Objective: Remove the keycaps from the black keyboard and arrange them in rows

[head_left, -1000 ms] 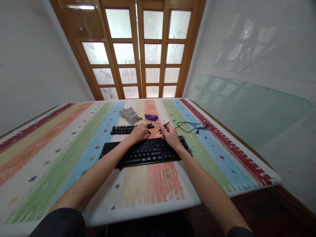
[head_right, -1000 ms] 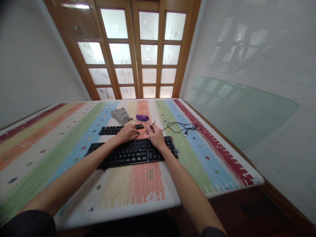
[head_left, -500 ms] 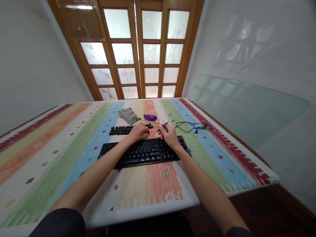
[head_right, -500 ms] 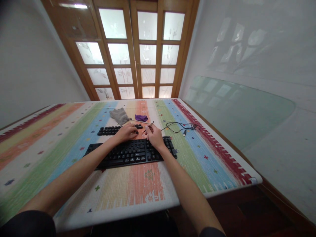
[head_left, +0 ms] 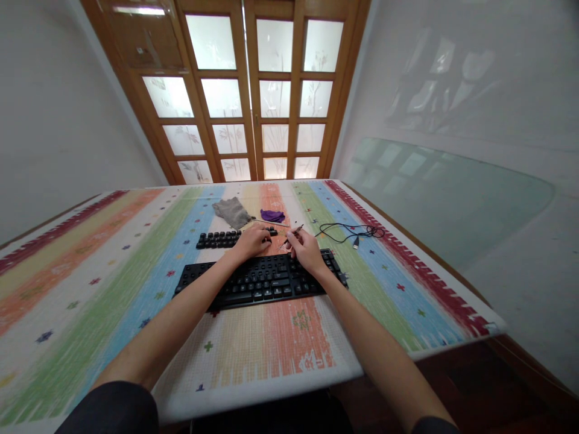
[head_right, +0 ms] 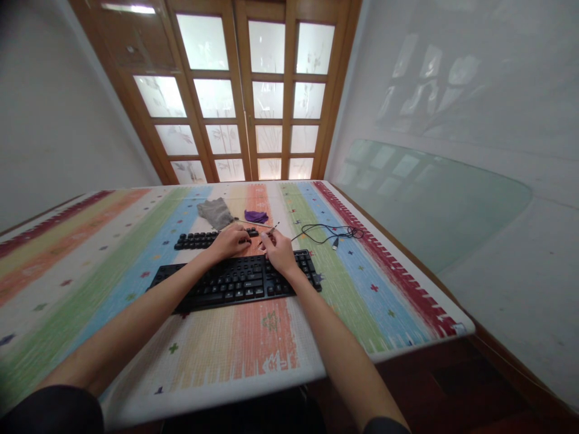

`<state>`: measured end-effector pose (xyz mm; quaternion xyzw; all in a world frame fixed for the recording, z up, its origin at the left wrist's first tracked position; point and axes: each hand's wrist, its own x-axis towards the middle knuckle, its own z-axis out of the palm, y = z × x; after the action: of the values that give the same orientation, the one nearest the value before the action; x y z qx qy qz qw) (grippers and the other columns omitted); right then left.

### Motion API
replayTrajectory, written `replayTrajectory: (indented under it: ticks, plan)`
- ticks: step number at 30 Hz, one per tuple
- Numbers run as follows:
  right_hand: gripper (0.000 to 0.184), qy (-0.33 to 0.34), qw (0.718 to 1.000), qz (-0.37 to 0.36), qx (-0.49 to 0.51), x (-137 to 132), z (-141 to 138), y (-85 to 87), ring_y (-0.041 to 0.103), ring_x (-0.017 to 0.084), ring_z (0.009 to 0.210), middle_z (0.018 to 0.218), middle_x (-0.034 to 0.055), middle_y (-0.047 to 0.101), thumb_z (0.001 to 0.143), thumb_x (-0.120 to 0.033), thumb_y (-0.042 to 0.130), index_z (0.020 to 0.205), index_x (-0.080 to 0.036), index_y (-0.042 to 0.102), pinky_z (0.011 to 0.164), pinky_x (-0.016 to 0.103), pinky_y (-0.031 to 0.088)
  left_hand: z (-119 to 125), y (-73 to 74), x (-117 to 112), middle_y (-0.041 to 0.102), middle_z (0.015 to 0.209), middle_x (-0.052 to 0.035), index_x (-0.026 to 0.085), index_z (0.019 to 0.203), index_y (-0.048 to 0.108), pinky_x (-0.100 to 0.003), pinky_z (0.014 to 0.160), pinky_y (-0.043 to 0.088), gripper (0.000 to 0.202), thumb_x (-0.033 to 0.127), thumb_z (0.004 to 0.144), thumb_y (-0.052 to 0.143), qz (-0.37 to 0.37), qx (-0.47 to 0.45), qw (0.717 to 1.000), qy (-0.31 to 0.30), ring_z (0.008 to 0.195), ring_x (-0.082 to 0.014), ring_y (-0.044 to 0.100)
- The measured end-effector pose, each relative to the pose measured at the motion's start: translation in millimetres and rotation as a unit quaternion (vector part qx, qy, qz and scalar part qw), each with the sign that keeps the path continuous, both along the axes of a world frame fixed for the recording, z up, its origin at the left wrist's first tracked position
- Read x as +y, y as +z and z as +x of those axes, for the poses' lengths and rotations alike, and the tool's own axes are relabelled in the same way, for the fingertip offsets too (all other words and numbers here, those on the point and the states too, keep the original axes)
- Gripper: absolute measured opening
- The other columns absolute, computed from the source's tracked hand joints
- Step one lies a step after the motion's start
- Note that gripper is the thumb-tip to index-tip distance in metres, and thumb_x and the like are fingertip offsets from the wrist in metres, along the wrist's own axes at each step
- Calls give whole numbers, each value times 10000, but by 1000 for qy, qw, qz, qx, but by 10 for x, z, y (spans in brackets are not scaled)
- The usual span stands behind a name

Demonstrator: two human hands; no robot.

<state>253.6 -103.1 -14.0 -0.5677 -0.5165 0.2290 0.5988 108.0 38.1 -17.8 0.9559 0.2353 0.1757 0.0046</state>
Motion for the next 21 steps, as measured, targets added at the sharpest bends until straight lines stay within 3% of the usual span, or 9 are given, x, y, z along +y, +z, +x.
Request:
replayTrajectory:
  ticks: [7, 21]
  plan:
    - [393, 20, 1000, -3, -5, -14, 2, 6, 504, 97, 396, 594, -13, 611, 862, -576, 521, 821, -186, 552, 433, 225, 426, 7, 3, 5, 621, 870, -87, 178, 807, 717, -339, 798, 465, 131, 214, 817, 592, 9, -2, 1000, 2, 919, -241, 566]
    - [399, 134, 990, -44, -21, -54, 140, 84, 510, 89, 422, 606, -19, 604, 852, -575, 548, 875, -177, 559, 426, 207, 389, -4, -12, 5, 607, 846, -66, 191, 802, 702, -339, 797, 478, 88, 197, 765, 622, -4, -47, 999, 20, 912, -242, 570]
